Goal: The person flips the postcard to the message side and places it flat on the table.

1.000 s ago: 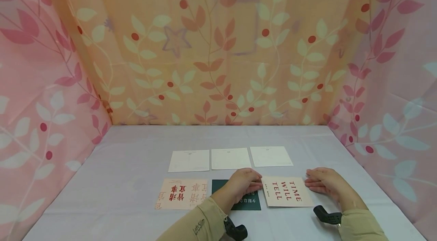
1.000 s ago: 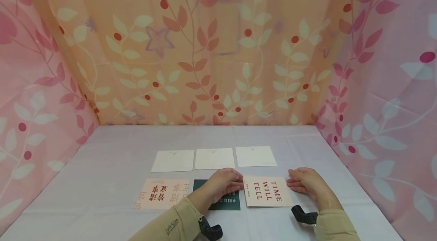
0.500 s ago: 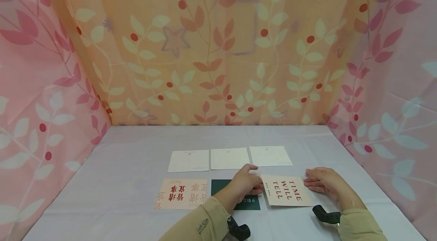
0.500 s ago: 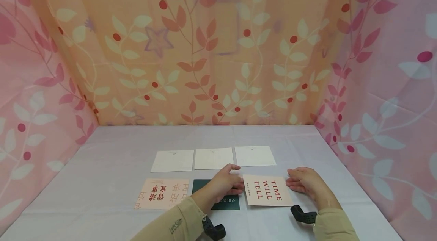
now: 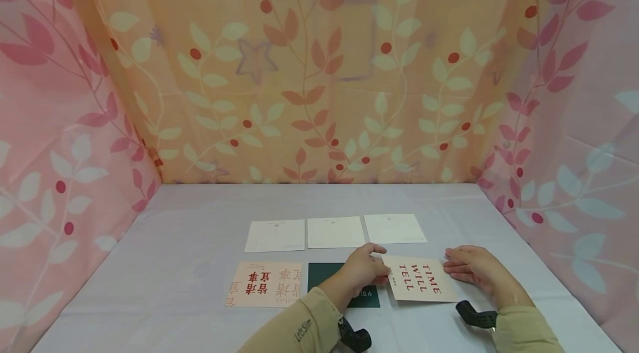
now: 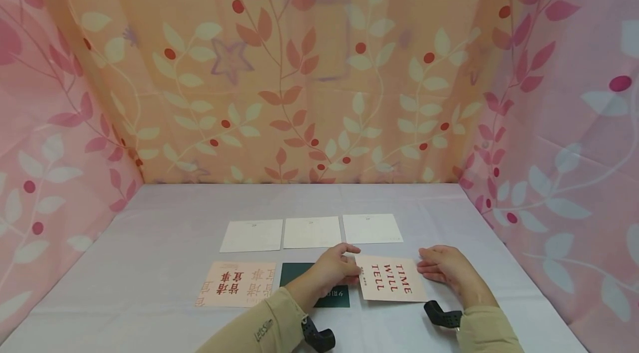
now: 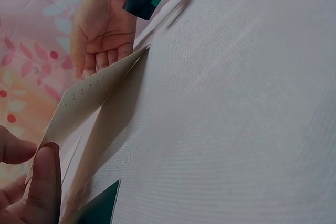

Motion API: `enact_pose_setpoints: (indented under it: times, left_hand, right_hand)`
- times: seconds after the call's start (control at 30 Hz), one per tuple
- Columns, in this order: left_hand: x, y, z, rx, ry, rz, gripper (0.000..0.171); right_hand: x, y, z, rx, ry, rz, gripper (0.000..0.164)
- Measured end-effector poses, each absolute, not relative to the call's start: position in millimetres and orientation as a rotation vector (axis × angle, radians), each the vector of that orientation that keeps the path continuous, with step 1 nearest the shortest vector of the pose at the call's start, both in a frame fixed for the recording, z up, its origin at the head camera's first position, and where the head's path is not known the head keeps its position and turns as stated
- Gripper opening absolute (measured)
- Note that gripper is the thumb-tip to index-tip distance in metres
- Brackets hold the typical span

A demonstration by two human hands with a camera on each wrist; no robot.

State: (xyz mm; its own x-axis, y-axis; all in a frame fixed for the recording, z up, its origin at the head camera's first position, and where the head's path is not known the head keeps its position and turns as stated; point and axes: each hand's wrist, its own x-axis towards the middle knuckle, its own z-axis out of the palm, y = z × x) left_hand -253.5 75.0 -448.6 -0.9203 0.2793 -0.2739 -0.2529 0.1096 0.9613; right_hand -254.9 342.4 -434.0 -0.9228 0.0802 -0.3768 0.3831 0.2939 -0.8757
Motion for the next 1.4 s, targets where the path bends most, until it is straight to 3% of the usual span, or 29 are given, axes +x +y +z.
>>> enact_pose_setpoints:
  times: [0.17,0.47,0.8,1.4]
  left_hand:
    - [-252,75,-449,0.039,2.050,1.835,0.034]
    - [-253,74,-448,0.041,2.041,1.847,0.036]
    - [-260,71,-445,0.034,2.040,1.868,0.038]
    - [-265,68,-442,0.019,2.066,1.890,0.035]
  right_hand:
    - [-255,341,-435,0.412,2.334,-1.632,0.040]
    - [-254,339,-434,0.398,2.352,-1.598,0.035]
    - [-254,335,-432,0.357,2.424,-1.498,0.043]
    - [-253,332,-428,0.277,2.480,-1.424,0.021]
